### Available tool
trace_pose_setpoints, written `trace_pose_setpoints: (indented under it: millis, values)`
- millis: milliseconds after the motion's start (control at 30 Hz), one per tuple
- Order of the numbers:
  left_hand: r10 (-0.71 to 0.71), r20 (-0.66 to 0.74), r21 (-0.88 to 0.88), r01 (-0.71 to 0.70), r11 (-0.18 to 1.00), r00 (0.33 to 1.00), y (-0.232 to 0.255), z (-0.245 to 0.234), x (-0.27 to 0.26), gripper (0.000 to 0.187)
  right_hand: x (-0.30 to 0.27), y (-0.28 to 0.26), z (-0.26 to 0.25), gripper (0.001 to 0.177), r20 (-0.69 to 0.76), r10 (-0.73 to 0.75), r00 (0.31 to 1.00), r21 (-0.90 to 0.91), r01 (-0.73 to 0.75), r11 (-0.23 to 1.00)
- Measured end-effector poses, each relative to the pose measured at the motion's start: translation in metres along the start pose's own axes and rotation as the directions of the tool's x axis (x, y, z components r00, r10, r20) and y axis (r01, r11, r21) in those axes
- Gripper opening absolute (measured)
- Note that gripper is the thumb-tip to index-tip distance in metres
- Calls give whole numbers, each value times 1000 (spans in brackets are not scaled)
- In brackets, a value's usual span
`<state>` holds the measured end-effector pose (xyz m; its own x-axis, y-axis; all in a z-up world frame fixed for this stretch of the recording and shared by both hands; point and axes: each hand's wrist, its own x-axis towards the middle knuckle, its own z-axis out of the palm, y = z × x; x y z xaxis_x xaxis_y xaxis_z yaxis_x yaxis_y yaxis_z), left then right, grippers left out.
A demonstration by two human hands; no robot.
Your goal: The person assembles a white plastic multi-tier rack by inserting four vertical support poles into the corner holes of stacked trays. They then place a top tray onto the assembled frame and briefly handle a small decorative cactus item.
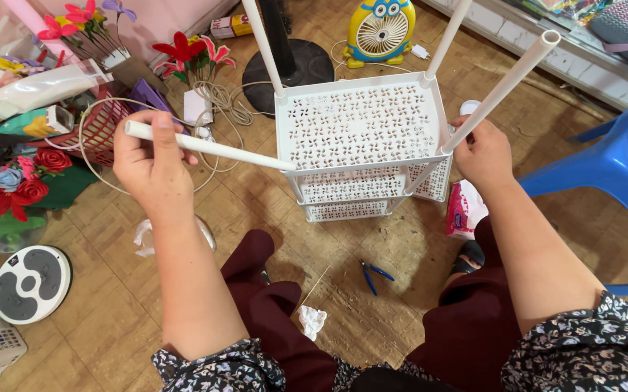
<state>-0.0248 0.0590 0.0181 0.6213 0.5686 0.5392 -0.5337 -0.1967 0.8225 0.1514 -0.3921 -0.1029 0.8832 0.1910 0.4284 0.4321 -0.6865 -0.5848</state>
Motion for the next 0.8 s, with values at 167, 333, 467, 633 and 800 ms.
trace_pose_setpoints:
  millis: [167, 333, 467, 633, 800]
  values:
    - [29, -9, 64, -28, 998, 1000, 5, 4, -1, 16, 1, -2, 0, 19, 10, 20, 1000, -12, -20, 1000]
    - [10, 62, 109, -16, 994, 998, 14, 11, -2, 19, 1, -6, -2, 18, 28, 73, 997, -7, -73, 997]
    - [70, 251, 125, -104, 987, 965, 13, 33, -8, 30, 1, -7, -1, 19, 29, 68, 997, 7, -68, 998]
    - [60, 367, 194, -140, 971, 928, 4, 67, -21, 30, 3, -4, 1, 18, 20, 48, 999, -27, -48, 998]
    - [45, 335, 239, -131, 962, 941, 4, 84, -23, 28, 4, 0, 2, 20, 21, 45, 999, -37, -45, 998]
